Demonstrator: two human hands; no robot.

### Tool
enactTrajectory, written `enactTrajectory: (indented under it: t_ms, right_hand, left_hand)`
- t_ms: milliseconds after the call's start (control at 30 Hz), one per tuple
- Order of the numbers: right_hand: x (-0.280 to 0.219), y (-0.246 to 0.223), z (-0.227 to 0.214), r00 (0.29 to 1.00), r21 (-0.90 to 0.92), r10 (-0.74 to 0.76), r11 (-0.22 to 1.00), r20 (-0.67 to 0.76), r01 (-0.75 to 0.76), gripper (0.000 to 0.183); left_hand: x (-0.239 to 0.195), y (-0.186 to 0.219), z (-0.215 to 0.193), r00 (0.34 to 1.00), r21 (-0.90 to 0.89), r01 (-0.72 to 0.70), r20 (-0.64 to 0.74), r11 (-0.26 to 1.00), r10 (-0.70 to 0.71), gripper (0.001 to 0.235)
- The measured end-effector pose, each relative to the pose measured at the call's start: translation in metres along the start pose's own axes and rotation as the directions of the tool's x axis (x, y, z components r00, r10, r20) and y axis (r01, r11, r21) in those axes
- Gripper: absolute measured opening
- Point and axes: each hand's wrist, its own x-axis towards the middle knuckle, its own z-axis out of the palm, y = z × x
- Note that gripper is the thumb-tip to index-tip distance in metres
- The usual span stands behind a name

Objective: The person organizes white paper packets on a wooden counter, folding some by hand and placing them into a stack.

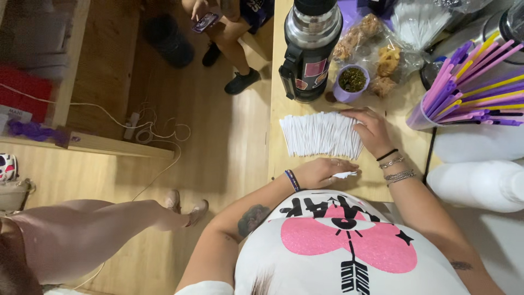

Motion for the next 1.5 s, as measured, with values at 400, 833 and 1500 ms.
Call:
enactTrajectory:
  t_ms: [400, 833, 1500]
  right_hand:
    - [0.008, -0.010, 0.001, 0.990, -0.047, -0.107, 0.993, 0.088, 0.112, 0.049]
    - [0.004, -0.013, 0.004, 0.997, -0.052, -0.072, 0.996, 0.028, 0.073, 0.048]
    - [-0.050, -0.145, 0.018, 0.916, 0.134, 0.396, 0.913, -0.060, -0.386, 0.012]
  left_hand:
    - [0.000, -0.014, 0.001, 0.996, -0.012, 0.088, 0.013, 0.996, -0.088, 0.036]
    - [0.015, 0.032, -0.009, 0.983, 0.116, 0.181, -0.032, 0.977, -0.179, 0.037]
    - [-0.004, 0.089, 0.008, 0.609, -0.888, 0.276, -0.134, 0.368, -0.782, 0.030]
